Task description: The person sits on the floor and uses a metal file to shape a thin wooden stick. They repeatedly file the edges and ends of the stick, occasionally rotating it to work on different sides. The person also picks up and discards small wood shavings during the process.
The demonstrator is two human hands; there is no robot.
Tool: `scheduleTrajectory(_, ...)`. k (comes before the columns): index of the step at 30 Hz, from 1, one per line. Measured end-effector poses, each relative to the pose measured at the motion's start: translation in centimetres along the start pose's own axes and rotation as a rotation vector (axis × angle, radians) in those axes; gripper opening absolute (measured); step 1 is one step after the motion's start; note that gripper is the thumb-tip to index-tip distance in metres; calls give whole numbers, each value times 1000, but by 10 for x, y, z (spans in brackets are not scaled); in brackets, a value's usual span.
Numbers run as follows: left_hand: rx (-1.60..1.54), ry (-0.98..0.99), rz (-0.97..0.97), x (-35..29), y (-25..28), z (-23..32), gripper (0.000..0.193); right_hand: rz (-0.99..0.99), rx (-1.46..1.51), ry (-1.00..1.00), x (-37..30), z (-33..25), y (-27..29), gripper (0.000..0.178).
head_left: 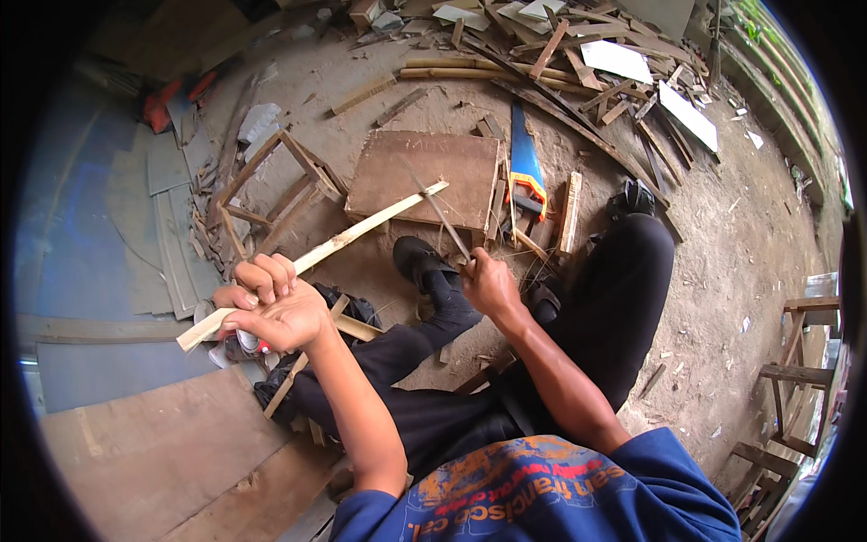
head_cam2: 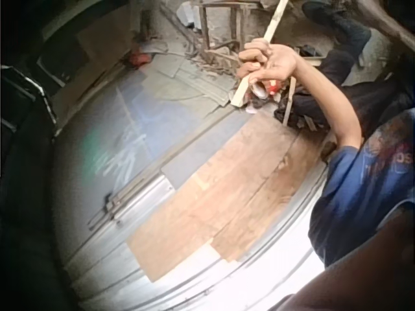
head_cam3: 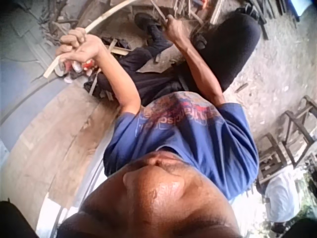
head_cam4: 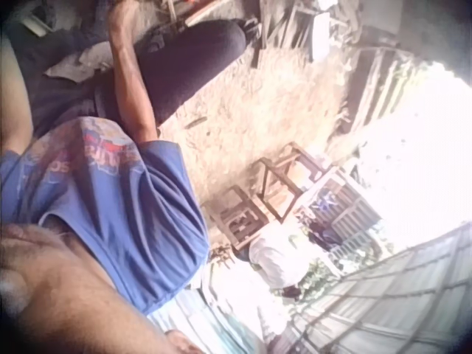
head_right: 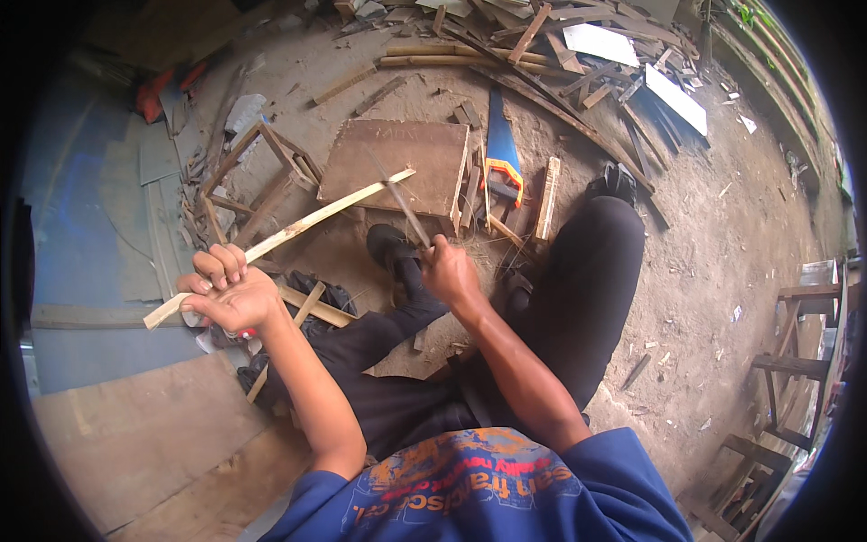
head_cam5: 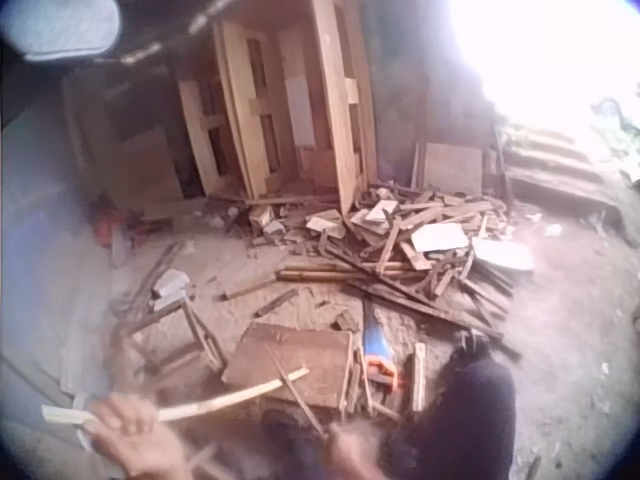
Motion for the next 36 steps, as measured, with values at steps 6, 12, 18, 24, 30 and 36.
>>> scheduleTrajectory(6, -15, 35, -27, 6, 2, -5, 43, -39, -155, -163, 10, 26, -1, 19)
scheduleTrajectory(12, -29, 37, -32, 11, 5, -7, 42, -71, -164, -43, -7, 6, -3, 22)
scheduleTrajectory(18, 6, 53, -16, 11, -4, -8, 44, -26, -80, -58, -10, 10, -6, 20)
scheduleTrajectory(24, -4, 61, 4, 14, -5, -4, 46, -51, -107, -136, 0, 39, -10, 22)
scheduleTrajectory(30, -107, 66, 85, 19, -2, -2, 51, 31, -55, -130, -5, 46, -22, 21)
scheduleTrajectory(36, -97, 85, 79, 14, -8, 3, 57, -159, 186, 22, -19, -44, 8, 26)
Point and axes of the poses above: each hand's wrist, its own x-axis towards the middle knuckle, its own y-axis out of the back of the hand, z = x × y, the point moved 7 cm from there along x, towards the middle knuckle, and after that the axes turned 12 degrees about -x, right-handed, at the moved point
